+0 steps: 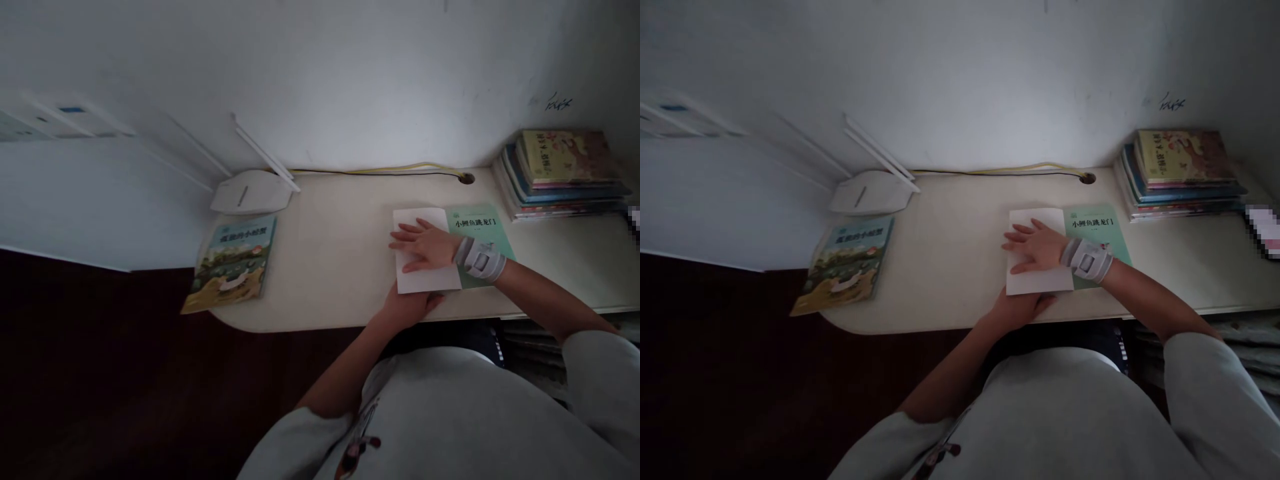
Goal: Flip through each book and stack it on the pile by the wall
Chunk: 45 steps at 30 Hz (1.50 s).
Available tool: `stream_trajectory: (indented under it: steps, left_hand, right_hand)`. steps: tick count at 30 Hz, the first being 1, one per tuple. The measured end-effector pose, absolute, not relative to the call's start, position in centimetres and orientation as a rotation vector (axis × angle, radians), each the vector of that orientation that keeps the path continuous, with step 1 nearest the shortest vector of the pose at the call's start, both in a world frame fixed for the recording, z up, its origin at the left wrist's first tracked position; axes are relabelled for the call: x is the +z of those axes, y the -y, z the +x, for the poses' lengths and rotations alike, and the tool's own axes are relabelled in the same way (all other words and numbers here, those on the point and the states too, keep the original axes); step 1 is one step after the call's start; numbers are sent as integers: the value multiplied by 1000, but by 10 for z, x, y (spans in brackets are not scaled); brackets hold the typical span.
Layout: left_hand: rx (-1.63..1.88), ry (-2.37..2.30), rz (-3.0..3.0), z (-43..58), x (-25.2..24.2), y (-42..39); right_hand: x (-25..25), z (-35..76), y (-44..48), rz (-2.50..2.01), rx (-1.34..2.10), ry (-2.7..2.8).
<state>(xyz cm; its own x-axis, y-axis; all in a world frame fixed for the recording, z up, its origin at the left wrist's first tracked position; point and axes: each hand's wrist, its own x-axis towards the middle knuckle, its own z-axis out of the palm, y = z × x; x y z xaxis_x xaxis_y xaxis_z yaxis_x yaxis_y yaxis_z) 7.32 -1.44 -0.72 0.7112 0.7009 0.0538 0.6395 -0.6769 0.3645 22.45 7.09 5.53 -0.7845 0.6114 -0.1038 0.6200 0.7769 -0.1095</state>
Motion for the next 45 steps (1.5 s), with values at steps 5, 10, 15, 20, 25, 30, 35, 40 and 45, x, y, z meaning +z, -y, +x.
stream_trajectory:
  steps: [5,10,15,20,25,30,35,40,45]
  left_hand:
    - [282,-1206,2664,69,-8,17]
    - [226,-1417,2653,60,-3,14]
    - [169,-1444,2683,57,7,9]
    - [108,-1489,2679,58,4,9]
    - [74,-1483,2671,59,0,6]
    - [55,-1491,2659,57,2,5]
    - [33,-1478,2643,56,7,6]
    - [54,-1464,2628,56,3,5]
    - [69,-1456,2617,55,0,4]
  right_hand:
    - [58,208,-79,999,-164,-2881]
    - [59,235,-77,1063,-105,-2799]
    - [70,253,-66,1084,-82,-2724]
    - [79,265,-59,1117,-22,-2678]
    - [74,280,-49,1296,22,-2615]
    - [63,277,-37,1466,144,-2586]
    - [55,268,-32,1595,126,-2553]
    - [47,256,-27,1569,34,-2658]
    - [37,249,-21,1650,36,-2719]
